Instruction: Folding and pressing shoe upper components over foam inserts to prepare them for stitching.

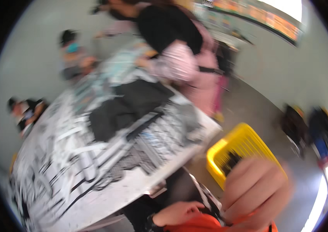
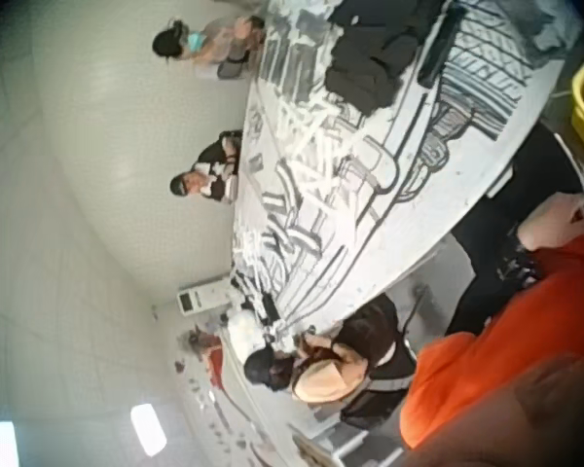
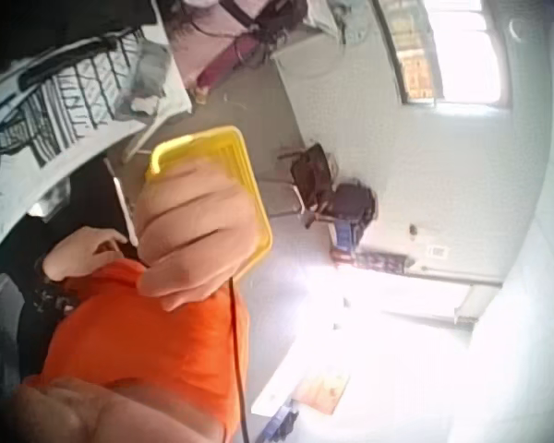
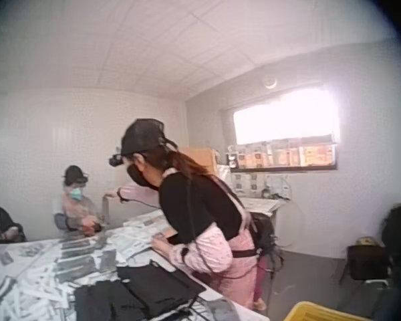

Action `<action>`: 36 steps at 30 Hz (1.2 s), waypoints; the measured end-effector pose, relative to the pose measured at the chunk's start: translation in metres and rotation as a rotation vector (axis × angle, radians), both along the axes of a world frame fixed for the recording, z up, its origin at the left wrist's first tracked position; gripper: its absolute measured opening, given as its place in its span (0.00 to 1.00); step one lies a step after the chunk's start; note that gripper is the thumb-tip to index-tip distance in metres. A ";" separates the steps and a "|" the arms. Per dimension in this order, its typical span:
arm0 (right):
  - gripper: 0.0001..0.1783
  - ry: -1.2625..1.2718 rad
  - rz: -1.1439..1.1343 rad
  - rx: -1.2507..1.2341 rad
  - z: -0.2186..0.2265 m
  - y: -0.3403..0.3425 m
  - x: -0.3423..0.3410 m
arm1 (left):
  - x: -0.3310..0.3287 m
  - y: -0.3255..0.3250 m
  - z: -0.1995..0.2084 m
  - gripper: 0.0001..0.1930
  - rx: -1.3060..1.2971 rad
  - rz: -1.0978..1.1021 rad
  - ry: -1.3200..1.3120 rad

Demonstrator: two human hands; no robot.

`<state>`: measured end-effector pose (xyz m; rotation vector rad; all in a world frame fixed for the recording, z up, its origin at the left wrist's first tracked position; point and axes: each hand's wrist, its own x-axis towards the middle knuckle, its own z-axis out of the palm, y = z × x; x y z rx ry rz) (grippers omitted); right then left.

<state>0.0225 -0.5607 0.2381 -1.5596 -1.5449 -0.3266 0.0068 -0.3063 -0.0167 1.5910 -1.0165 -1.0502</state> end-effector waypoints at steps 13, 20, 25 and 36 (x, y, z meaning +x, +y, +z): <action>0.05 1.193 -0.079 0.224 -0.205 0.173 0.024 | -0.028 0.281 0.094 0.15 0.359 1.323 -0.476; 0.02 0.822 -0.341 -0.075 -0.241 0.192 0.035 | 0.110 0.493 0.038 0.29 1.261 1.720 -1.346; 0.04 0.827 -0.426 -0.188 -0.223 0.188 0.024 | 0.173 0.531 0.013 0.17 1.529 1.434 -1.619; 0.08 0.750 -0.566 -0.086 -0.211 0.161 0.005 | 0.096 0.455 0.124 0.13 1.163 1.503 -2.020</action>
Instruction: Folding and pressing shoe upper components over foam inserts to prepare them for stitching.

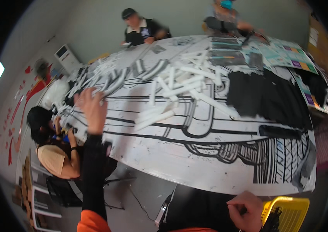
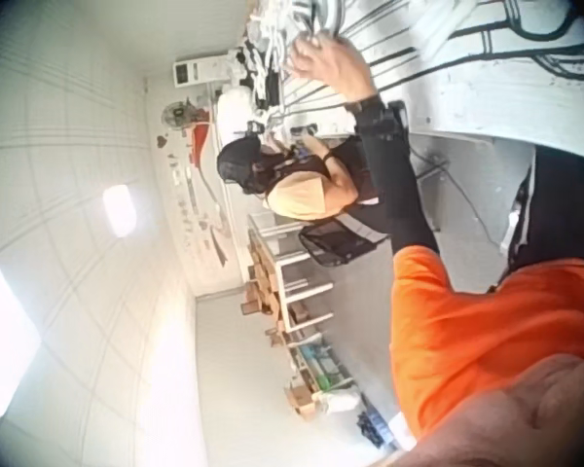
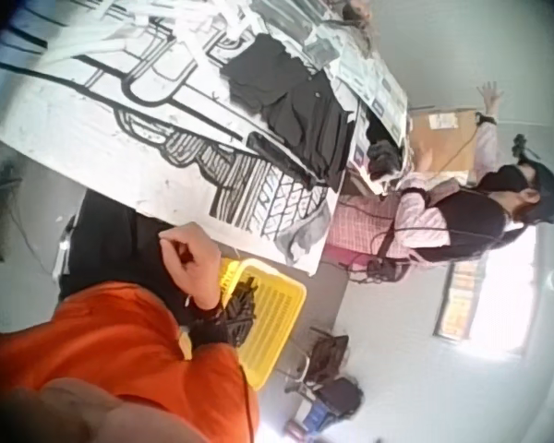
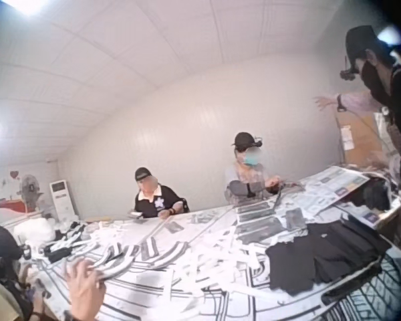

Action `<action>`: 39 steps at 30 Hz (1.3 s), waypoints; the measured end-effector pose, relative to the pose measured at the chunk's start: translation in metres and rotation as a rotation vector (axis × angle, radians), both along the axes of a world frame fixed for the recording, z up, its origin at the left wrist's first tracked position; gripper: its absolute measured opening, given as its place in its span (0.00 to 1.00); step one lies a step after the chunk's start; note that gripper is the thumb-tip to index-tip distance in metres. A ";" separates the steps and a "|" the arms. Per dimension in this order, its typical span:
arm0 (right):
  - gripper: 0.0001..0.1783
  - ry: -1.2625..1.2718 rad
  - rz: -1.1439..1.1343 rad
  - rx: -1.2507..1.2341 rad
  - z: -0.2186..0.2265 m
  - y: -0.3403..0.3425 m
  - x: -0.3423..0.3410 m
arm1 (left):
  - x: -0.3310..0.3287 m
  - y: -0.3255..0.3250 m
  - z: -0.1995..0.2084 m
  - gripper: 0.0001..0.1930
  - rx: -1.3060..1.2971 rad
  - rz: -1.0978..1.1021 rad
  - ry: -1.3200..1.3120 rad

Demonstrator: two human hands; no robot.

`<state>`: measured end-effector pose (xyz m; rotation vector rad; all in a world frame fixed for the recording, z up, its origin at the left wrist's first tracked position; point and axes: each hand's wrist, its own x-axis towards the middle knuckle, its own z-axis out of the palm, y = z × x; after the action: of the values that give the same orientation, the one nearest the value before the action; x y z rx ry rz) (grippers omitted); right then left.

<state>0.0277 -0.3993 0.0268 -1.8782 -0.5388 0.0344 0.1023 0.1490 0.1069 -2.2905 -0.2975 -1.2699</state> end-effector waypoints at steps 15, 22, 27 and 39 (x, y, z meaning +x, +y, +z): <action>0.16 -0.362 -0.353 -0.300 -0.009 -0.059 0.006 | -0.106 -0.274 -0.081 0.27 -0.407 -0.618 0.772; 0.20 -0.469 -0.213 -0.365 -0.014 -0.039 0.012 | -0.087 -0.351 -0.080 0.26 -0.758 -1.113 0.746; 0.20 -0.511 -0.199 -0.478 -0.021 -0.034 0.010 | -0.062 -0.374 -0.097 0.22 -0.926 -1.095 0.749; 0.14 -0.553 -0.099 -0.510 -0.037 -0.038 0.022 | -0.056 -0.377 -0.095 0.21 -0.871 -1.026 0.883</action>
<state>0.0502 -0.4374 -0.0101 -2.4214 -0.8695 -0.4650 0.0462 -0.2280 0.0122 -3.6849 0.9172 -0.2529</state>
